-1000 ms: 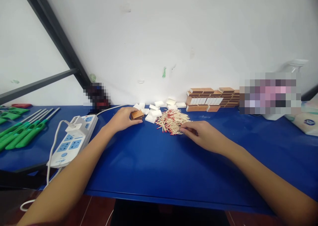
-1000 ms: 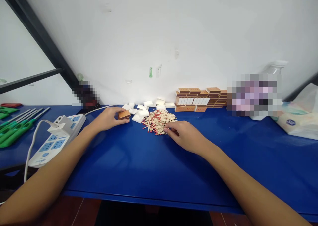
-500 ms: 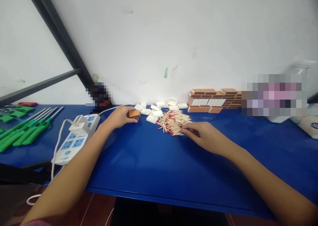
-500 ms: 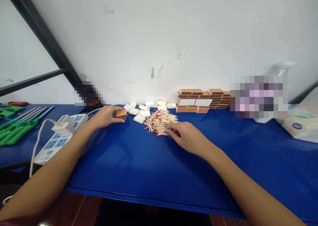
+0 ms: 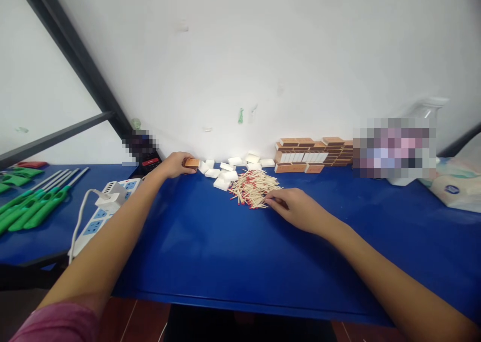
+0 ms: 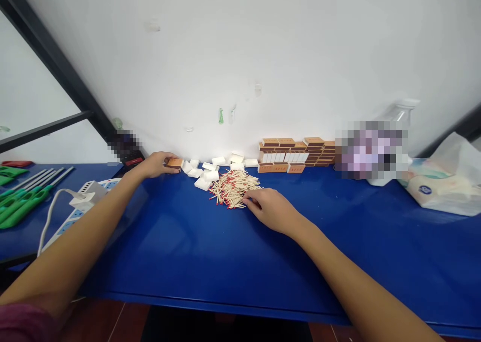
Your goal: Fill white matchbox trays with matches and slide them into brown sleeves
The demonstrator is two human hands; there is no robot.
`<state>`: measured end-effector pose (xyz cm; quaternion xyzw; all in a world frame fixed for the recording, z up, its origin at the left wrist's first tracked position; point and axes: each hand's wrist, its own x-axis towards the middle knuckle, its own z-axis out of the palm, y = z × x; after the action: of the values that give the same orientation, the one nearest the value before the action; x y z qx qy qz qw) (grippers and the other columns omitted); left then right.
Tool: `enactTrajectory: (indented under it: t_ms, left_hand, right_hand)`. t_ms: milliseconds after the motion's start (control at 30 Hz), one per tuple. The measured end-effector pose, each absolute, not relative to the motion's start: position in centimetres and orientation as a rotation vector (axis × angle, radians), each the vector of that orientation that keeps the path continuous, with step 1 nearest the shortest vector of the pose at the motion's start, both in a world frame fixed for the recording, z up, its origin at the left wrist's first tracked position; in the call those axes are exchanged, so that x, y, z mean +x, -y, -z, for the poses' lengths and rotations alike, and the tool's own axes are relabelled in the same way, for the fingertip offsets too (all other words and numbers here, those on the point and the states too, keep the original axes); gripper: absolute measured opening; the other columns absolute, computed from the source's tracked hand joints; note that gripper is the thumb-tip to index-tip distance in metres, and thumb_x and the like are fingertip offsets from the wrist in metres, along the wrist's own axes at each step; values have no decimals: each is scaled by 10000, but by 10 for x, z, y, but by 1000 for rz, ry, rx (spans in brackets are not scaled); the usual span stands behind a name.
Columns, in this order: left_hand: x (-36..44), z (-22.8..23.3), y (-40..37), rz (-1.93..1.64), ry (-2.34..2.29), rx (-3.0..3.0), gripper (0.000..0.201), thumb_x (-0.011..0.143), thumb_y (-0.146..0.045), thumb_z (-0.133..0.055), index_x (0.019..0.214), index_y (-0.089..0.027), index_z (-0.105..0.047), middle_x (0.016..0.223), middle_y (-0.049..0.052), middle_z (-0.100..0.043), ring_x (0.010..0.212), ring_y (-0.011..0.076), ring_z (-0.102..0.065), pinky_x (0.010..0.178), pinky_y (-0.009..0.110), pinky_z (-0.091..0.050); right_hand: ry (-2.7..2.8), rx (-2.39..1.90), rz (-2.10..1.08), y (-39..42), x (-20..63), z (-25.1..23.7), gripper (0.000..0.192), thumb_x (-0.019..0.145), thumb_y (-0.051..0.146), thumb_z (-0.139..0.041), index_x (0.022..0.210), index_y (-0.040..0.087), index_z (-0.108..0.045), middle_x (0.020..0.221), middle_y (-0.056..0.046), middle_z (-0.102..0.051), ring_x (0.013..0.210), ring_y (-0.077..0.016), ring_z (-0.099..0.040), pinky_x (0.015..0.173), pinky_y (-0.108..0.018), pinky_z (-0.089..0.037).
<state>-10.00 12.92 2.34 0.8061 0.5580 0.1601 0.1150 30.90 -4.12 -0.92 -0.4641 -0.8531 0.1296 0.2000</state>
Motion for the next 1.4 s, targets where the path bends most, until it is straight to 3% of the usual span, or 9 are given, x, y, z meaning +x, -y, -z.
enactTrajectory:
  t_ms: [233,467,567,733,1067,1267,1400]
  left_hand:
    - [-94,-12,-142,-495,-1563,2399,383,969,-455,-712,1195,-145,-702,1166,90,-740,1060,241,-707,987,473,-557]
    - [-97,-13,-138,-586,-1752,2417,586,654,-511,-893,1139,-203,-775,1158,112,-766,1074,360,-694,926,420,-529]
    - [-97,-12,-136,-593,-1765,2396,571,668,-562,-872,1120,-224,-786,1131,94,-783,981,327,-716,868,392,-533]
    - [-93,-9,-136,-667,-1788,2346,483,709,-493,-855,1099,-219,-775,1049,61,-799,902,282,-728,846,361,-552]
    - [-80,-6,-125,-761,-1921,2350,523,796,-362,-814,1255,-184,-640,1291,115,-657,869,230,-713,864,372,-569]
    - [-72,-11,-103,-625,-2029,2498,617,844,-430,-802,1381,-216,-585,1367,152,-606,1162,365,-652,977,434,-508]
    - [-63,-17,-92,-502,-2054,2617,647,905,-469,-751,1467,-224,-545,1397,183,-574,1237,418,-588,986,468,-483]
  right_hand:
    - [2368,-1300,-360,41,308,8,270,1056,318,-505,937,205,-719,829,-57,-728,706,-192,-601,677,-309,-389]
    - [2384,-1318,-358,43,308,5,289,1059,327,-504,927,208,-733,783,-53,-709,684,-194,-586,652,-311,-371]
    - [2386,-1322,-359,44,308,4,288,1059,324,-504,933,208,-736,797,-59,-718,680,-193,-586,656,-309,-371]
    - [2389,-1320,-356,44,307,3,284,1057,325,-505,960,208,-745,805,-61,-722,687,-195,-593,656,-308,-370]
    - [2404,-1336,-350,44,309,1,291,1061,339,-500,974,208,-746,835,-69,-742,698,-198,-607,663,-317,-386]
    - [2407,-1350,-354,44,309,1,285,1061,330,-501,989,205,-747,859,-74,-749,709,-198,-615,672,-316,-390]
    - [2414,-1362,-359,43,310,2,279,1059,332,-505,1029,211,-754,870,-73,-751,721,-201,-619,677,-314,-391]
